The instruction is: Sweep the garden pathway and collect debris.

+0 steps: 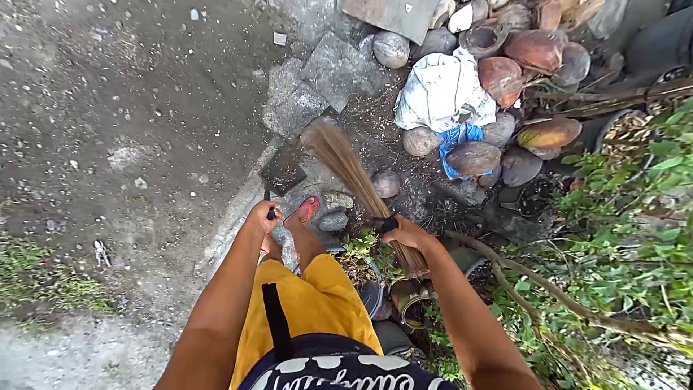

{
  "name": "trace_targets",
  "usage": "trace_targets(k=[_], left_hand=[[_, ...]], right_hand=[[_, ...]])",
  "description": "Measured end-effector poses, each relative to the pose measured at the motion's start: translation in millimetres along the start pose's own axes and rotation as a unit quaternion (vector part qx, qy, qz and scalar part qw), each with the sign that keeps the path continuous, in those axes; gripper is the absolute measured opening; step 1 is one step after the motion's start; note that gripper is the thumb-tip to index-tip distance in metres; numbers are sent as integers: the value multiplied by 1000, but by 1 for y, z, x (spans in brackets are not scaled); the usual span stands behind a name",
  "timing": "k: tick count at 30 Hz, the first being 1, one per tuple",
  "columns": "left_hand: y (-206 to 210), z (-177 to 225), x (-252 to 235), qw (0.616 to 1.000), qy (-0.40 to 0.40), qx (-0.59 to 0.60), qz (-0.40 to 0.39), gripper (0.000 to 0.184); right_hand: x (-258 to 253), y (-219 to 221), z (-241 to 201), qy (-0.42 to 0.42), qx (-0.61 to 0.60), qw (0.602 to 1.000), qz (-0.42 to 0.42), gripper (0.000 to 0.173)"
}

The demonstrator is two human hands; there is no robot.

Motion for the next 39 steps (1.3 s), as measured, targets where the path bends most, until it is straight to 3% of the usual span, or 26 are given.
trace_targets(k=[2,4,6,9,13,15,17,20,23,25,28,31,33,36,39], left_hand=[[3,4,-6,1000,3,-25,16,3],[5,12,-10,999,5,-43,18,3],[3,20,-8,999,4,-43,14,4],[-21,32,-2,998,6,-63,-5,7],[-66,45,2,988,1,-156,-18,12],[-88,59,8,979,3,-205,-1,13],[-104,78,12,973,10,-231,14,13],[-117,116,17,964,14,-264,39,15],[-117,155,18,946,30,-317,66,14],[-112,176,11,931,37,-353,82,15],[-104,199,6,910,25,-404,91,10],[-96,217,3,900,13,-426,91,10],[-98,222,1,895,4,-438,83,10],[-119,224,0,889,31,-453,56,12],[-124,222,-1,908,62,-413,-30,17]], right_hand=[[-29,24,-14,8,-38,998,50,83],[-74,58,-23,2,-27,999,42,90],[-89,83,-33,-4,37,998,-52,84],[-58,80,-17,-7,41,985,-169,75],[7,22,43,19,-160,980,-116,76],[21,10,53,9,-270,960,-76,64],[13,14,46,21,-320,947,-7,64],[-35,81,20,27,-367,929,30,72],[-62,178,-29,21,-244,963,-110,66],[-64,215,-43,6,-169,963,-211,67],[-32,216,-10,11,-256,941,-221,75],[26,192,38,40,-384,915,-119,73],[38,199,41,47,-429,900,-53,71],[4,262,-18,-4,-459,887,-55,59],[-20,318,-90,-49,-360,922,-131,51]])
Point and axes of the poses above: each hand's wrist, its own x-axis away from the middle knuckle, its own y-axis out of the palm, z = x × y, the point moved 3 cm from there along -x, towards the middle knuckle, and after that the axes turned 12 degrees about -x, right-handed, at the moved point
